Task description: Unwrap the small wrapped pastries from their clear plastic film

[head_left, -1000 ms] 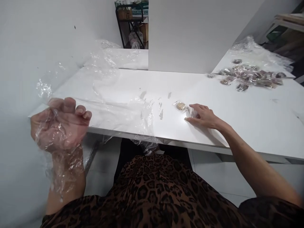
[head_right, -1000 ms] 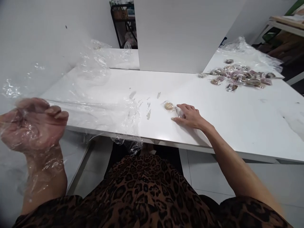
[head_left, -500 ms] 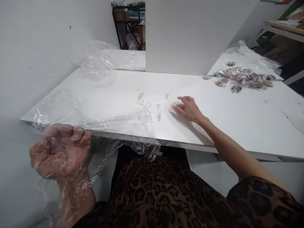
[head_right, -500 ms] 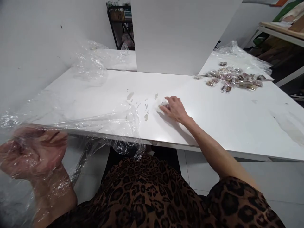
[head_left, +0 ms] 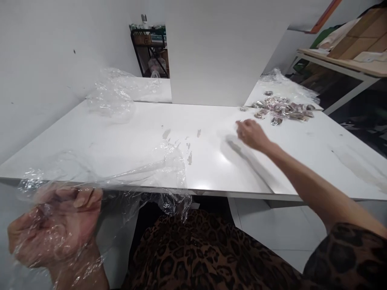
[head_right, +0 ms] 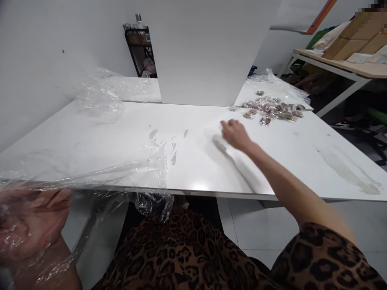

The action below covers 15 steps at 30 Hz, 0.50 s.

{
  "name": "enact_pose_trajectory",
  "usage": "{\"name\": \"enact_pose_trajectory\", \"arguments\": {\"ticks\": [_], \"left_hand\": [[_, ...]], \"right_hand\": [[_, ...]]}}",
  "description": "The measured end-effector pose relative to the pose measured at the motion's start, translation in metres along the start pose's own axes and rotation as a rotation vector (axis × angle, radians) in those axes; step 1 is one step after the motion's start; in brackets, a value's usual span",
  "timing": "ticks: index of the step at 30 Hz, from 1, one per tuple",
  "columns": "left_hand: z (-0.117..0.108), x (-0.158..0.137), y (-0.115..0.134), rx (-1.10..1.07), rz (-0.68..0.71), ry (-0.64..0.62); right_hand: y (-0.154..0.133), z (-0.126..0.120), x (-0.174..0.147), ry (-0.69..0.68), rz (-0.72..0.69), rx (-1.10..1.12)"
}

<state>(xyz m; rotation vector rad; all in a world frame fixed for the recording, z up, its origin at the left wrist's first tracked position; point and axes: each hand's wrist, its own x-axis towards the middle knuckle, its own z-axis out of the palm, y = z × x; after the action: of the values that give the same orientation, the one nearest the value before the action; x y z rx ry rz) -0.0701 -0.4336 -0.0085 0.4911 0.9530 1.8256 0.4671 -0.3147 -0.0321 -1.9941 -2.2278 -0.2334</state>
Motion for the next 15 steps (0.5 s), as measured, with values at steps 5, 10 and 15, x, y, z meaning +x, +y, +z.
{"name": "enact_pose_trajectory", "arguments": {"ticks": [5,10,15], "left_hand": [[0.035,-0.025,-0.010,0.045,0.193,-0.044],[0.046,-0.041,-0.015,0.045,0.151,-0.076],[0.048,-0.034,-0.015,-0.050,0.065,-0.279]], "right_hand": [[0.072,-0.032,0.063,0.257,0.311,-0.028],[-0.011,-0.007,0.042,0.188,0.106,0.434],[-0.139,0.009,-0.030,-0.291,-0.135,1.052]]}}
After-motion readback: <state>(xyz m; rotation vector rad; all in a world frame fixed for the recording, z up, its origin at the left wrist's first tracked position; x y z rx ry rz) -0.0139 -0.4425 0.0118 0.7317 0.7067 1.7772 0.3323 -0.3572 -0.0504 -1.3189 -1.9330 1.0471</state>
